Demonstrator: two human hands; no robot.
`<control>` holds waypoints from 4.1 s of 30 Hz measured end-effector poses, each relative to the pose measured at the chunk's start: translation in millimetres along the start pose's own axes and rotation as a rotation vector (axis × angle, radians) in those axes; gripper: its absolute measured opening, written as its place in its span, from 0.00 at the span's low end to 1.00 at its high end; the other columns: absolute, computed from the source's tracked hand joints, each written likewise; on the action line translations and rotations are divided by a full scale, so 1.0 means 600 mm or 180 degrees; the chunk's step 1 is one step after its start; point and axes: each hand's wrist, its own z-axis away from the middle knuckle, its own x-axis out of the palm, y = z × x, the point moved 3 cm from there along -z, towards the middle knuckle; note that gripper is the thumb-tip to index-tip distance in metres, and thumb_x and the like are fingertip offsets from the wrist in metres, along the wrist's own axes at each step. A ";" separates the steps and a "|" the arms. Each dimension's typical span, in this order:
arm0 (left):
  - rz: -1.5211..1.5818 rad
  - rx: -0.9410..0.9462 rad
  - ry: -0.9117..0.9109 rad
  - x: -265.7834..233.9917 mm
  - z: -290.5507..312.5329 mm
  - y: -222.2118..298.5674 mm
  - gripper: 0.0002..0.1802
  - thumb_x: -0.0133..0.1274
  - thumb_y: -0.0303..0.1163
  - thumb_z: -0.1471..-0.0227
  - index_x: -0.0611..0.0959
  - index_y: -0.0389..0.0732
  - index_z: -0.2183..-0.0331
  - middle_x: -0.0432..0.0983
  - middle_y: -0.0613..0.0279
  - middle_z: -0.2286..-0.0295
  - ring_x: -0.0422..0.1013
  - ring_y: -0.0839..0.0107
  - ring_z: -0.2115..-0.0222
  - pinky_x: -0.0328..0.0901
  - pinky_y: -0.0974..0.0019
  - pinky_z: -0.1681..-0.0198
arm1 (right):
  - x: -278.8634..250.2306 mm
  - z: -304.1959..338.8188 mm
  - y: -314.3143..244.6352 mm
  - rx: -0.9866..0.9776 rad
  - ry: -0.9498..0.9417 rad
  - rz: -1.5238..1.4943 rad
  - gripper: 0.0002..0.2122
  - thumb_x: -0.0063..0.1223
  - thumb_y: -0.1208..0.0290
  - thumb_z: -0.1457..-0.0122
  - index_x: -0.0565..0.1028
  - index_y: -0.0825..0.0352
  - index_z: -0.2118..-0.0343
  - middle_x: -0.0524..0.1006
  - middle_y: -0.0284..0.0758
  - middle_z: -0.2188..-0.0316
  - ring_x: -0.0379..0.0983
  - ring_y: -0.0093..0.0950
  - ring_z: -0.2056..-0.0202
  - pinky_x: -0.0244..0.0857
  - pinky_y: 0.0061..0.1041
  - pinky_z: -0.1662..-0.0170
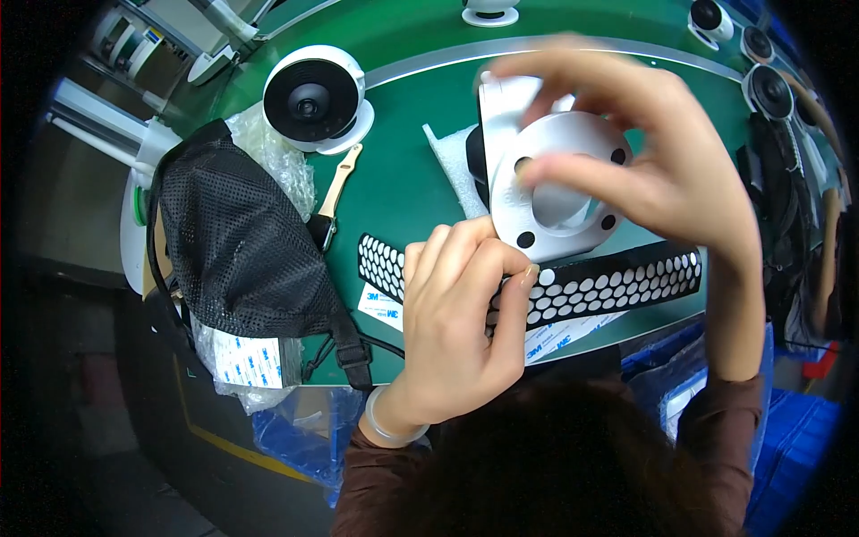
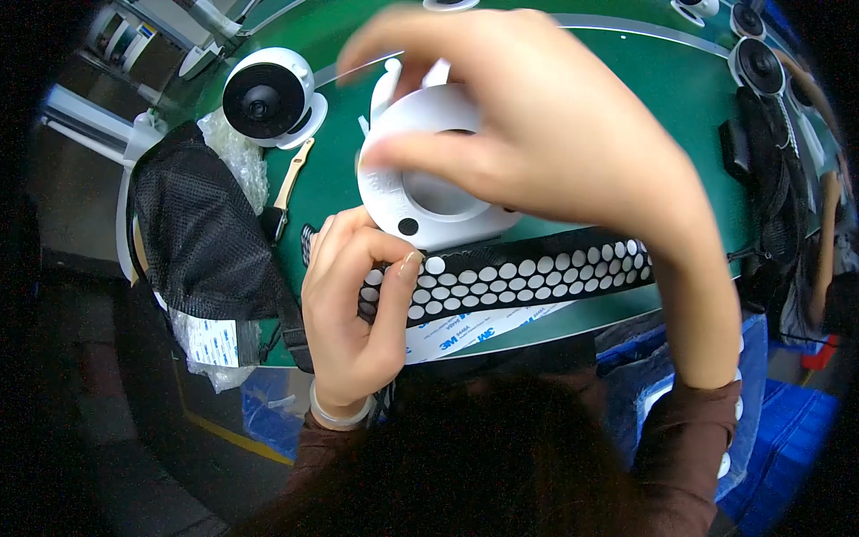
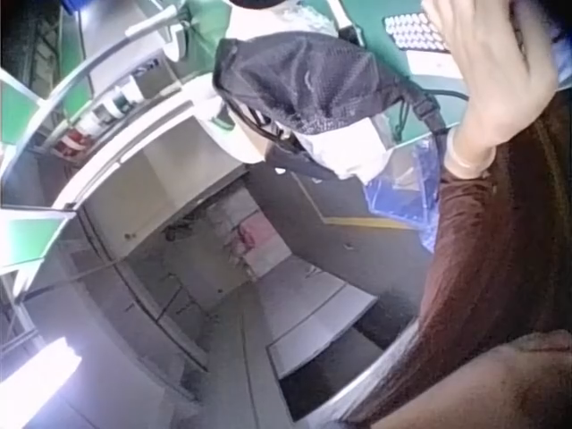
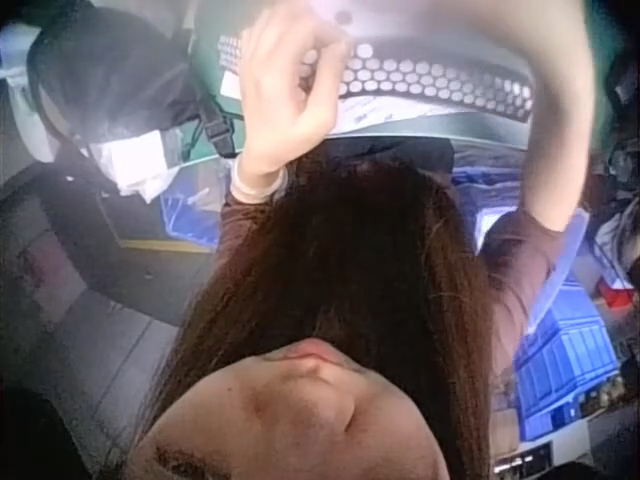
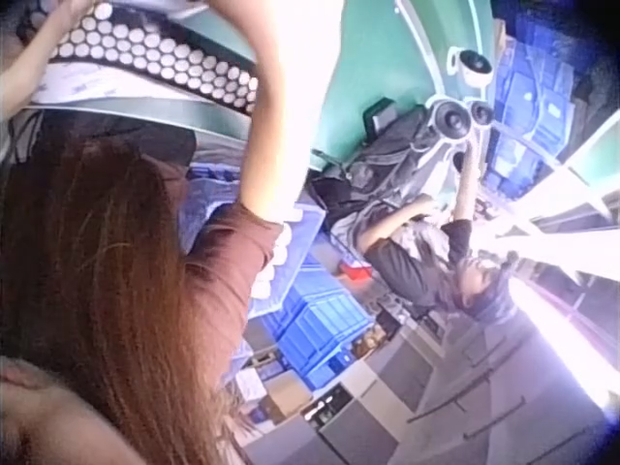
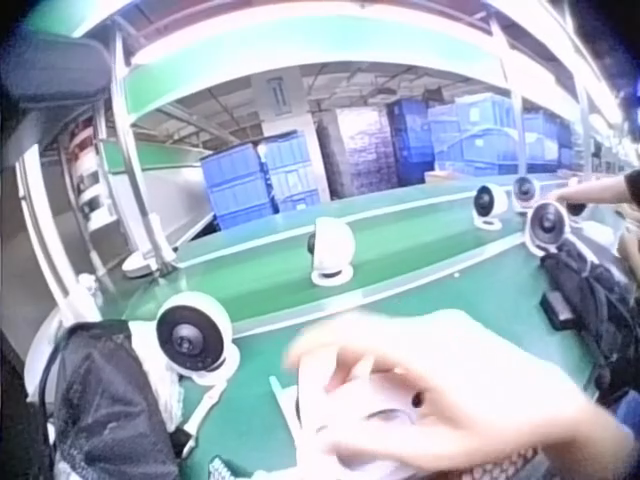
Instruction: Applying small black adhesive pads to the base of security camera housings on an assembly line.
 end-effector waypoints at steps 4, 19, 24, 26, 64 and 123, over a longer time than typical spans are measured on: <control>0.0039 -0.0099 0.0158 -0.019 0.009 0.003 0.03 0.52 0.21 0.61 0.74 0.38 0.78 0.70 0.51 0.61 0.65 0.63 0.72 0.55 0.67 0.66 | -0.024 -0.074 0.015 0.0658 -0.1500 -0.0396 0.09 0.58 0.70 0.53 0.77 0.72 0.73 0.72 0.30 0.86 0.67 0.15 0.84 0.57 0.11 0.85; -0.0061 -0.0432 0.0086 -0.022 0.046 -0.026 0.04 0.52 0.20 0.64 0.74 0.38 0.79 0.71 0.54 0.58 0.67 0.65 0.74 0.59 0.69 0.71 | 0.171 -0.299 0.260 -0.0738 0.0614 0.1651 0.02 0.51 0.74 0.59 0.74 0.60 0.79 0.71 0.35 0.76 0.72 0.35 0.67 0.66 0.36 0.69; -0.0141 -0.0346 0.0087 -0.022 0.041 -0.026 0.05 0.52 0.20 0.65 0.73 0.37 0.80 0.72 0.53 0.59 0.66 0.67 0.79 0.59 0.70 0.75 | 0.153 -0.283 0.386 -0.0734 0.0292 0.1598 0.10 0.44 0.77 0.55 0.77 0.59 0.72 0.74 0.30 0.67 0.71 0.32 0.62 0.67 0.31 0.62; -0.0160 -0.0364 0.0085 -0.025 0.038 -0.022 0.05 0.52 0.20 0.65 0.73 0.37 0.80 0.73 0.53 0.60 0.66 0.68 0.80 0.59 0.70 0.75 | 0.161 -0.284 0.409 -0.0815 -0.0275 0.2042 0.14 0.42 0.80 0.56 0.78 0.58 0.68 0.75 0.32 0.64 0.70 0.33 0.58 0.65 0.31 0.57; 0.0061 -0.0509 -0.0143 0.003 0.030 -0.022 0.01 0.53 0.23 0.60 0.78 0.39 0.78 0.58 0.36 0.50 0.70 0.61 0.67 0.60 0.64 0.60 | 0.023 -0.092 0.129 0.1594 -0.2525 -0.0600 0.35 0.54 0.40 0.62 0.73 0.75 0.63 0.75 0.41 0.69 0.73 0.30 0.69 0.68 0.26 0.70; 0.0445 -0.0331 -0.0055 0.001 0.035 0.003 0.03 0.52 0.22 0.59 0.75 0.37 0.80 0.68 0.64 0.85 0.57 0.70 0.84 0.48 0.68 0.72 | 0.056 0.146 -0.025 -0.0128 0.0346 0.0098 0.09 0.58 0.82 0.62 0.72 0.66 0.75 0.74 0.31 0.77 0.70 0.29 0.75 0.64 0.23 0.74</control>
